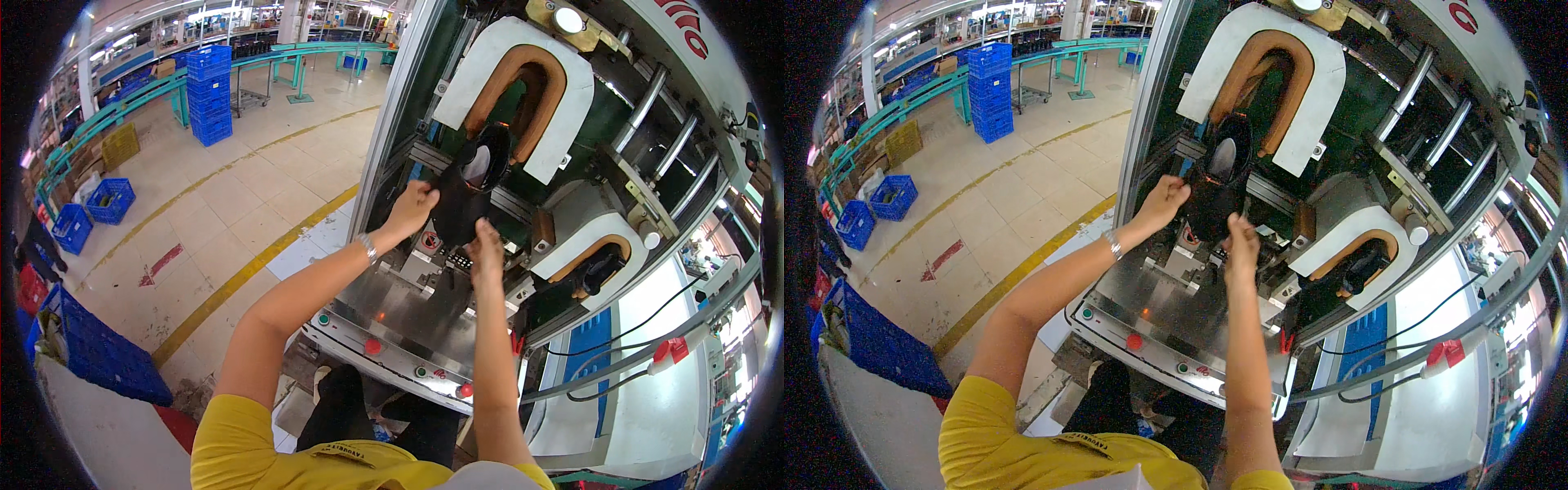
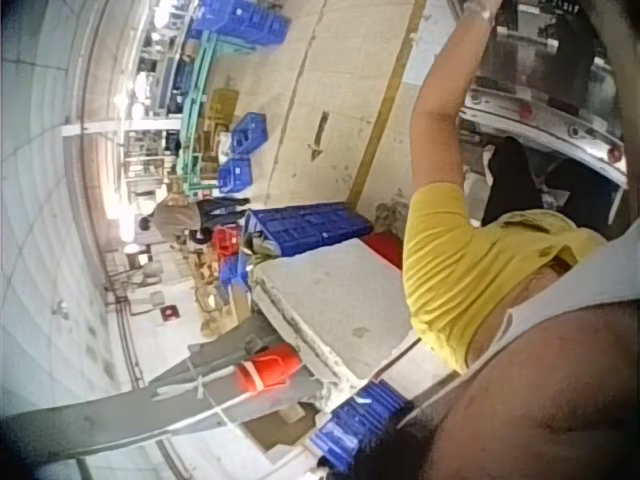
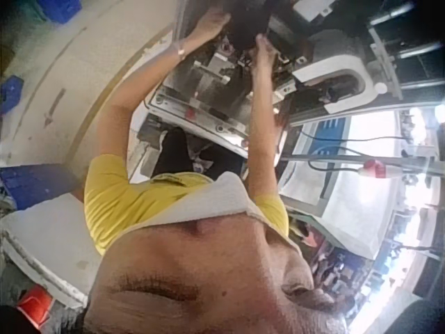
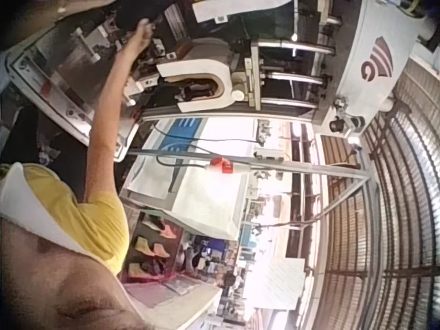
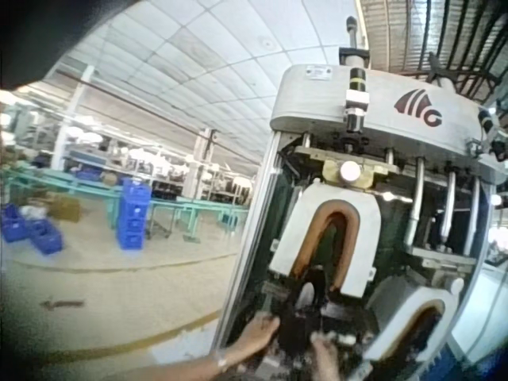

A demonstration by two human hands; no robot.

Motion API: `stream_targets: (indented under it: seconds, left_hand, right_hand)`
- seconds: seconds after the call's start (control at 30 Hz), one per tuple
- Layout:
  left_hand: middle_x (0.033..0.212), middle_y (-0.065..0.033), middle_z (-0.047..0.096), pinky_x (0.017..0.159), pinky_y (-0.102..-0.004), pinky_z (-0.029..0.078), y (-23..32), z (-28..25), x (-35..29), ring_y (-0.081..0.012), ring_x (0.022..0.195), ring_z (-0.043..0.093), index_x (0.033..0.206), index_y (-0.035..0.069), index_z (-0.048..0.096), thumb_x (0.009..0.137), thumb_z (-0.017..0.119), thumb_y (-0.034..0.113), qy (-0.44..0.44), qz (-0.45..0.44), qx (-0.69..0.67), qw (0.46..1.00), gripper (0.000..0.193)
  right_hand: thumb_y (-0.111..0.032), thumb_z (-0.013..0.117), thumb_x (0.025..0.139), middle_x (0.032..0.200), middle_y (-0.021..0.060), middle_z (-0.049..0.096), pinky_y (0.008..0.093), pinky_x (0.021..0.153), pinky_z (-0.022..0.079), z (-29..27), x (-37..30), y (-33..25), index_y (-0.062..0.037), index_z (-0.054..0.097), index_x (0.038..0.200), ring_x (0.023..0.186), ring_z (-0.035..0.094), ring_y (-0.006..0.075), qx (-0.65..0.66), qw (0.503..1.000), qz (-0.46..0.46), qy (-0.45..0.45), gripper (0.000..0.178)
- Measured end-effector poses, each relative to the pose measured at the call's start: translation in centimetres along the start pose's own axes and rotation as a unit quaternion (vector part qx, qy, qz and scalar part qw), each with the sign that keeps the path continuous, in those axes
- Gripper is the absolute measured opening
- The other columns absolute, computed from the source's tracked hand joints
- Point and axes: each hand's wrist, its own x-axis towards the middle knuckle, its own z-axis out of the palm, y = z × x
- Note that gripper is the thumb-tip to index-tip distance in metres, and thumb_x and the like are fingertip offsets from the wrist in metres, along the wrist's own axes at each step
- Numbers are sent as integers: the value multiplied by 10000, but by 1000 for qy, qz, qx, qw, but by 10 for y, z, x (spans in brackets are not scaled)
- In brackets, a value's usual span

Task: The person shapes shoe uppers using a moulding machine by fitting each shoe upper onto the machine's mould, pressing the control buttons to activate the press, and transferring the shaped shoes onto a conveyor.

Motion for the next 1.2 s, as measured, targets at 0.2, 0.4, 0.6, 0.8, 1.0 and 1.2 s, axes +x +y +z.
stream_targets:
  seconds: [0.2, 0.4, 0.6, 0.8, 1.0, 1.2]
  left_hand:
    - [1152, -152, 420, 781, -387, 364, 89, -26, -60, -289, 974, 476, 1131, 41, 400, 741, 544, 104, 136, 380, 187, 896, 420]
    - [1160, -115, 399, 660, -345, 375, 106, -4, -66, -250, 836, 523, 1189, 83, 394, 708, 568, 120, 4, 305, 419, 855, 512]
    - [1224, -151, 310, 612, -357, 390, 103, 1, -80, -241, 699, 535, 1250, 148, 352, 711, 537, 24, -28, 220, 460, 860, 583]
    - [1241, -158, 292, 605, -346, 391, 100, 16, -83, -224, 669, 527, 1263, 151, 336, 690, 547, 0, -14, 210, 471, 857, 629]
    - [1261, -152, 290, 616, -336, 391, 92, 10, -79, -219, 675, 519, 1288, 156, 309, 673, 556, 2, -16, 243, 473, 847, 680]
    - [1259, -148, 290, 629, -338, 390, 89, 4, -84, -224, 677, 518, 1276, 138, 318, 665, 547, -13, -25, 243, 456, 856, 670]
  right_hand:
    - [-390, 563, 789, 943, 5, 528, 401, 904, 373, 17, -6, 53, -161, 445, 1173, 934, 505, 181, 290, 926, 147, -192, 463]
    - [-328, 448, 864, 1025, 4, 534, 367, 900, 417, 24, 16, 75, -150, 388, 1199, 986, 504, 158, 348, 908, 108, -205, 384]
    - [-264, 471, 863, 634, -31, 441, 261, 697, 529, 12, 48, 72, -92, 491, 903, 499, 408, 86, 242, 966, 64, -63, 179]
    - [-261, 427, 890, 694, -27, 489, 265, 550, 492, 3, 58, 88, -105, 500, 1043, 544, 459, 76, 248, 960, 35, -124, 230]
    - [-262, 405, 899, 726, -20, 509, 261, 547, 494, 17, 47, 84, -102, 493, 1069, 577, 487, 75, 239, 966, 51, -88, 250]
    - [-263, 387, 906, 752, -13, 525, 257, 545, 497, 26, 38, 85, -100, 487, 1091, 604, 510, 74, 237, 968, 56, -54, 266]
